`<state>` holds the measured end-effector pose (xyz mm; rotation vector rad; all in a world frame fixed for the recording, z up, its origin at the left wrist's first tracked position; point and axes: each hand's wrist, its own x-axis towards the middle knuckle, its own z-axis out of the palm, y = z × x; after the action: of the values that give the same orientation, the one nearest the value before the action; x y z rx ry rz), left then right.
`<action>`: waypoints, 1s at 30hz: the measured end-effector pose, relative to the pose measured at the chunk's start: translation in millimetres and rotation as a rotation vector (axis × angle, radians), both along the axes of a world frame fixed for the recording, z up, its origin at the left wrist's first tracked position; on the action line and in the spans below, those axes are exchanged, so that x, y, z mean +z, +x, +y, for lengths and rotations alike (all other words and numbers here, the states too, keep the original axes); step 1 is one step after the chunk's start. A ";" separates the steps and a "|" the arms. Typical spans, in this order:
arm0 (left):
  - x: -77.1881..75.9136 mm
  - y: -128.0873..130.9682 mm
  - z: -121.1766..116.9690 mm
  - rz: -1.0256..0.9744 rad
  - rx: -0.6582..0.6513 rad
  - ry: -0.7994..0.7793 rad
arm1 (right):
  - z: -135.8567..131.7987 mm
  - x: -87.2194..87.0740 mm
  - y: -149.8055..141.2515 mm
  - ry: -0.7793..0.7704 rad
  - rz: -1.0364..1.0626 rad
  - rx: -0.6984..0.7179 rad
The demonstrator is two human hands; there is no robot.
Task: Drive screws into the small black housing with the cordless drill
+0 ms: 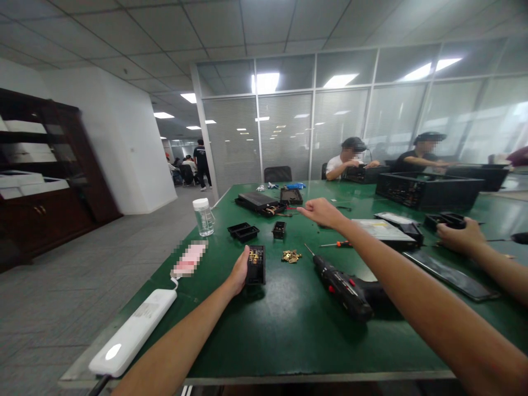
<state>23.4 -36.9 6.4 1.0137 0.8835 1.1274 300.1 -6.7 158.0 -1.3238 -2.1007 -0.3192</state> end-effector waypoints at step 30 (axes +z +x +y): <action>4.2 -2.0 -4.3 -0.107 -0.039 -0.092 | -93.1 -125.1 113.7 -0.380 -0.154 -0.062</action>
<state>21.4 -41.2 10.6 0.8832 0.8189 1.0882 413.8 -99.7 32.9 -1.6282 -2.3331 -0.0472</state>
